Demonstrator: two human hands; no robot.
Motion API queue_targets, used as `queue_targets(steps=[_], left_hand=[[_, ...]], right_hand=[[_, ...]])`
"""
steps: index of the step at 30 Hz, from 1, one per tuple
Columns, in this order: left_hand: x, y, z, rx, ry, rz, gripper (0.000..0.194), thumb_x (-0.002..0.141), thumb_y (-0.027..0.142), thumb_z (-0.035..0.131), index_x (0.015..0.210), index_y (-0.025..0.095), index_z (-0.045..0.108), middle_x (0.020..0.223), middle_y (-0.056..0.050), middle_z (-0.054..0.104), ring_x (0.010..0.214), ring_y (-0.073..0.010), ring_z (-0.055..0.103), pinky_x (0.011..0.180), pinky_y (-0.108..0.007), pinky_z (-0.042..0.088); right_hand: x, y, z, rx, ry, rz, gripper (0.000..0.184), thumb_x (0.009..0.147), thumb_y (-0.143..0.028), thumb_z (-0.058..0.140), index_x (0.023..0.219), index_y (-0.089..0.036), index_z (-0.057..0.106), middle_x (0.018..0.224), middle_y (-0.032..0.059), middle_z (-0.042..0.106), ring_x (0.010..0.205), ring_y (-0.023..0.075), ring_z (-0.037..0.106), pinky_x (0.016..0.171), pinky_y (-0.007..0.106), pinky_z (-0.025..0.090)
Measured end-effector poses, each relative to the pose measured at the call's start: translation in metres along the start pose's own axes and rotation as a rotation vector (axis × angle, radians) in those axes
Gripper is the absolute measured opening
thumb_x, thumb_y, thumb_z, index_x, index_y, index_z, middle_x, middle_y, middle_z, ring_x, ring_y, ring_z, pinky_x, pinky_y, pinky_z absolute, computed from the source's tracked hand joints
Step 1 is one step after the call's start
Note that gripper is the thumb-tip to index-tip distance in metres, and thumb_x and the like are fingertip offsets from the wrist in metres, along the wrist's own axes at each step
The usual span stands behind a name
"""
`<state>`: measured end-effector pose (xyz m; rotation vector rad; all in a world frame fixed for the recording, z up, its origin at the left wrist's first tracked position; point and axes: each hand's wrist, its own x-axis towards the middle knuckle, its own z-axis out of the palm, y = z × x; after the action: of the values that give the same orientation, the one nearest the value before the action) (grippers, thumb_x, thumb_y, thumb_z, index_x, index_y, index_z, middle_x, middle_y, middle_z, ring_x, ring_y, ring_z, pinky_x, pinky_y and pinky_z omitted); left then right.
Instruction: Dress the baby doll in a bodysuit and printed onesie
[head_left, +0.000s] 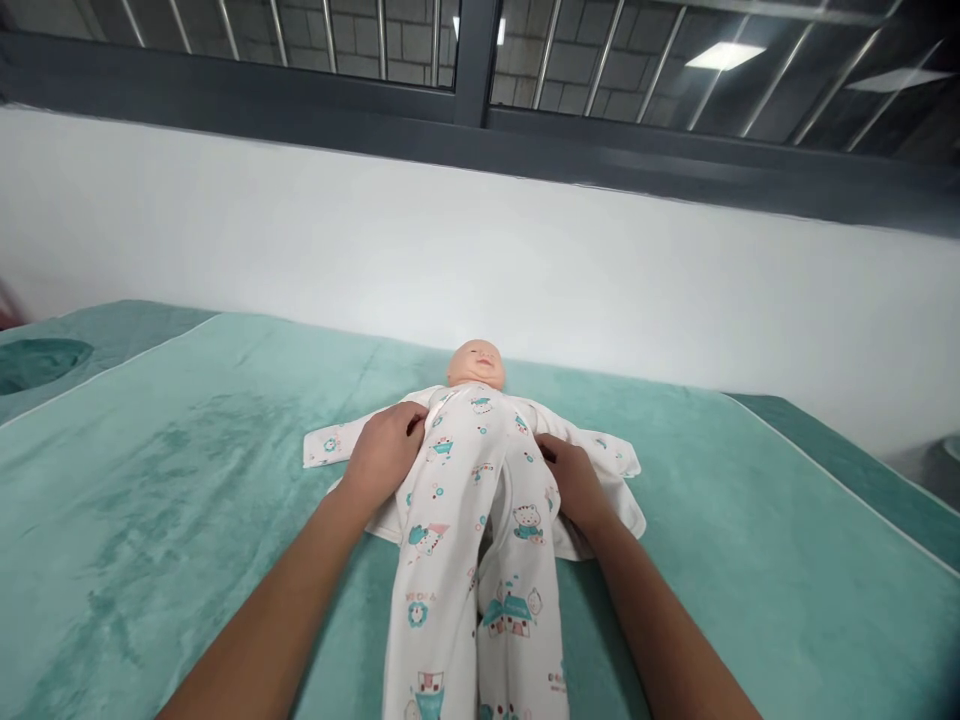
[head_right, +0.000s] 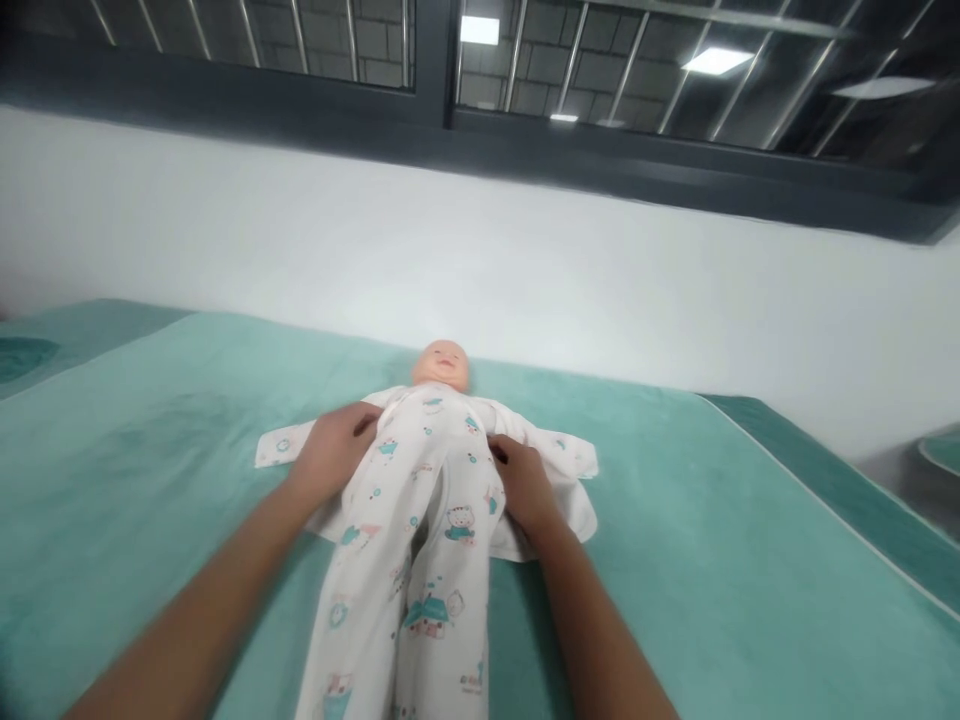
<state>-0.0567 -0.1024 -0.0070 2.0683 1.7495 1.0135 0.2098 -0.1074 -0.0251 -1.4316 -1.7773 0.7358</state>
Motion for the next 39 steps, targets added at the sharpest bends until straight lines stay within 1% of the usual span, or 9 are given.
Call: queue_targets(steps=[5, 7, 9, 13, 20, 28, 34, 37, 39], left_hand=[[-0.004, -0.002, -0.013, -0.091, -0.314, -0.149, 0.025, 0.078, 0.03, 0.044, 0.06, 0.023, 0.059, 0.064, -0.001, 0.065, 0.062, -0.0201, 0.058, 0.056, -0.028, 0.039], [-0.008, -0.003, -0.018, -0.201, -0.452, -0.131, 0.018, 0.073, 0.031, 0.05, 0.061, 0.023, 0.062, 0.071, -0.002, 0.069, 0.071, -0.0231, 0.062, 0.058, -0.028, 0.042], [-0.011, -0.001, -0.021, -0.329, -0.505, -0.131, 0.014, 0.067, 0.029, 0.055, 0.071, 0.025, 0.068, 0.083, -0.003, 0.072, 0.082, -0.0266, 0.065, 0.064, -0.029, 0.046], [-0.014, 0.006, -0.021, -0.496, -0.473, -0.232, 0.021, 0.066, 0.026, 0.057, 0.082, 0.025, 0.071, 0.092, -0.003, 0.073, 0.091, -0.0289, 0.065, 0.07, -0.032, 0.05], [-0.016, 0.016, -0.009, -0.856, -0.462, -0.38, 0.028, 0.067, 0.019, 0.058, 0.093, 0.019, 0.068, 0.101, -0.004, 0.073, 0.095, -0.0244, 0.066, 0.08, -0.034, 0.051], [-0.023, 0.024, 0.003, -0.914, -0.348, -0.44, 0.033, 0.068, 0.027, 0.065, 0.1, 0.018, 0.068, 0.106, -0.006, 0.072, 0.098, -0.0263, 0.064, 0.084, -0.036, 0.051], [-0.029, 0.026, 0.009, -1.158, -0.51, -0.689, 0.027, 0.07, 0.032, 0.066, 0.089, 0.014, 0.069, 0.07, -0.005, 0.071, 0.069, -0.021, 0.066, 0.065, -0.03, 0.051], [-0.028, 0.027, 0.005, -1.166, -0.515, -0.765, 0.018, 0.069, 0.027, 0.066, 0.081, 0.014, 0.069, 0.054, -0.001, 0.064, 0.061, -0.0195, 0.063, 0.064, -0.029, 0.05], [-0.028, 0.027, 0.004, -1.125, -0.491, -0.738, 0.019, 0.071, 0.028, 0.065, 0.082, 0.014, 0.07, 0.056, -0.002, 0.066, 0.068, -0.0213, 0.065, 0.069, -0.03, 0.05]], right_hand=[[0.004, -0.001, -0.008, 0.273, -0.185, 0.055, 0.025, 0.076, -0.024, 0.056, 0.094, -0.019, 0.072, 0.09, 0.0026, 0.073, 0.082, 0.022, 0.063, 0.073, 0.034, 0.047], [0.004, -0.002, -0.011, 0.363, -0.251, 0.086, 0.026, 0.077, -0.028, 0.058, 0.098, -0.019, 0.072, 0.09, 0.003, 0.073, 0.081, 0.0213, 0.063, 0.073, 0.034, 0.048], [0.003, -0.002, -0.013, 0.445, -0.294, 0.11, 0.029, 0.077, -0.031, 0.061, 0.101, -0.019, 0.072, 0.093, 0.0039, 0.073, 0.082, 0.0211, 0.064, 0.076, 0.035, 0.049], [0.005, 0.0, -0.013, 0.531, -0.312, 0.154, 0.031, 0.075, -0.033, 0.065, 0.102, -0.019, 0.072, 0.093, 0.004, 0.073, 0.08, 0.021, 0.064, 0.074, 0.035, 0.05], [0.008, -0.004, -0.012, 0.584, -0.352, 0.171, 0.031, 0.072, -0.03, 0.067, 0.101, -0.019, 0.073, 0.093, 0.0047, 0.074, 0.084, 0.0235, 0.066, 0.076, 0.037, 0.051], [0.01, -0.001, -0.01, 0.576, -0.363, 0.183, 0.027, 0.071, -0.028, 0.069, 0.097, -0.019, 0.074, 0.091, 0.0045, 0.074, 0.084, 0.0237, 0.066, 0.077, 0.037, 0.052], [0.012, 0.012, -0.011, 0.595, -0.379, 0.186, 0.026, 0.075, -0.036, 0.067, 0.092, -0.019, 0.075, 0.086, 0.0049, 0.074, 0.082, 0.0228, 0.067, 0.074, 0.034, 0.053], [0.013, 0.013, -0.015, 0.504, -0.441, 0.185, 0.024, 0.077, -0.034, 0.062, 0.092, -0.02, 0.074, 0.088, 0.0039, 0.074, 0.083, 0.0227, 0.067, 0.077, 0.035, 0.053], [0.015, 0.013, -0.019, 0.389, -0.51, 0.135, 0.023, 0.076, -0.03, 0.06, 0.092, -0.02, 0.074, 0.092, 0.0039, 0.074, 0.087, 0.024, 0.067, 0.081, 0.037, 0.053]])
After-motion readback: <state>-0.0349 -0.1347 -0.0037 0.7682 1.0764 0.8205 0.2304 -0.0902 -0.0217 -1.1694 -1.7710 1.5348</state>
